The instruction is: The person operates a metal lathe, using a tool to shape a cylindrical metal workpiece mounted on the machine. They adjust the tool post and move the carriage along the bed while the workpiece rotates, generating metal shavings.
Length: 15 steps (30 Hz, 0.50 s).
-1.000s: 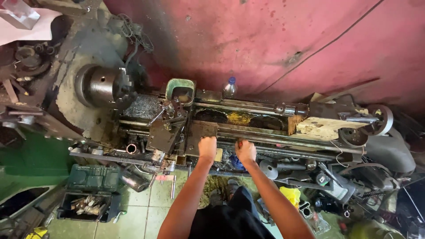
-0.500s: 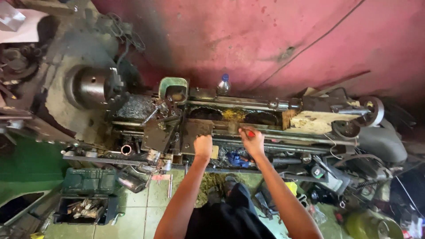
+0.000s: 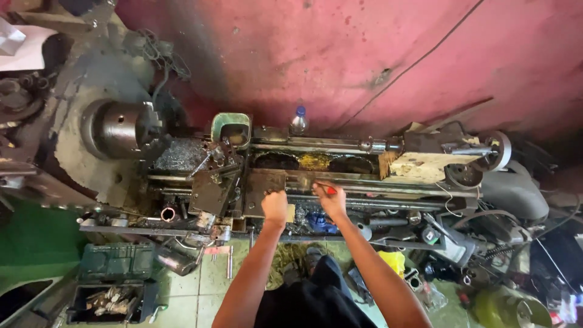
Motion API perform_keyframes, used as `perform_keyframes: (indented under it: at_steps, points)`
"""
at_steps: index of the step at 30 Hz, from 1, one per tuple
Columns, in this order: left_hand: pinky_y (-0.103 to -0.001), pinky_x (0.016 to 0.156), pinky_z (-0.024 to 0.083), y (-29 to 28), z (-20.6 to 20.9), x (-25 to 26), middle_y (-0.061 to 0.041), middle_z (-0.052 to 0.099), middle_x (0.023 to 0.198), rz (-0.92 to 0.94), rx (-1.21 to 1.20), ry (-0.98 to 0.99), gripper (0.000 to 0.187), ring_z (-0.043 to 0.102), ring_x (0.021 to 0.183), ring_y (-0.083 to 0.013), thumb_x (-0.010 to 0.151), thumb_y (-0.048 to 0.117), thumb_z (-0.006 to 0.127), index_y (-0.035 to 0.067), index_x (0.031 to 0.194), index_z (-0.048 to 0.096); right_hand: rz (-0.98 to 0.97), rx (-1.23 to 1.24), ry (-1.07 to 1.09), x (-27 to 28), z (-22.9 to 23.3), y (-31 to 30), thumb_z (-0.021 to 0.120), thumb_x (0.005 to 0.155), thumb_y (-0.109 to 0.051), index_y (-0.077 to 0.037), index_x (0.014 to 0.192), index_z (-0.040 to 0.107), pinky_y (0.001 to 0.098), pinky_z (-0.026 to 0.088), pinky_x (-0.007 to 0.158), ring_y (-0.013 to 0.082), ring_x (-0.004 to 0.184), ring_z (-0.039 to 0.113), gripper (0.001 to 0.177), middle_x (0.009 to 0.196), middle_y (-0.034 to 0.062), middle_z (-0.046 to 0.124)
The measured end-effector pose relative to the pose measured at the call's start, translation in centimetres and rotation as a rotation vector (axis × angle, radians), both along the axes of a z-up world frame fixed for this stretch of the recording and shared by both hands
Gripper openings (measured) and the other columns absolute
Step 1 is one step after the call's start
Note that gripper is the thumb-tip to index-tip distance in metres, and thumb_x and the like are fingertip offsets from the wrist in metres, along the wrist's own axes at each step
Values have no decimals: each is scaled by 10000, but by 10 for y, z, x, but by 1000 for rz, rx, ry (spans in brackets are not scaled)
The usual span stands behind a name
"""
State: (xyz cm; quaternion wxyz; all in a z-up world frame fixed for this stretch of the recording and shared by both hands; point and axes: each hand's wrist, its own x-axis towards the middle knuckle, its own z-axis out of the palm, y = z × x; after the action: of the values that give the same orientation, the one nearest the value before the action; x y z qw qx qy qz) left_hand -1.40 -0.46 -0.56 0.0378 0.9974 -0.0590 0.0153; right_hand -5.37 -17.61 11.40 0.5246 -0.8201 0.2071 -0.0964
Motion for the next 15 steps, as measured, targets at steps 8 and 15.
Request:
perform_keyframes:
  at_steps: [8, 15]
  points:
    - [-447, 590, 609, -3, 9, -5, -86, 743, 682, -1, -16, 33, 305, 762, 655, -302, 917, 99, 532, 176, 726, 757, 2, -510, 207, 13, -26, -31, 687, 882, -407, -159, 826, 759, 477, 616, 736, 359, 776, 757, 264, 716, 130, 744]
    - [-425, 591, 611, 3, -9, 7, -72, 749, 690, -9, -39, 4, 308, 766, 661, -289, 928, 148, 510, 169, 746, 757, 79, -10, -40, 0, -1, 5, 826, 815, -321, -239, 869, 808, 486, 598, 780, 379, 870, 739, 100, 781, 108, 778]
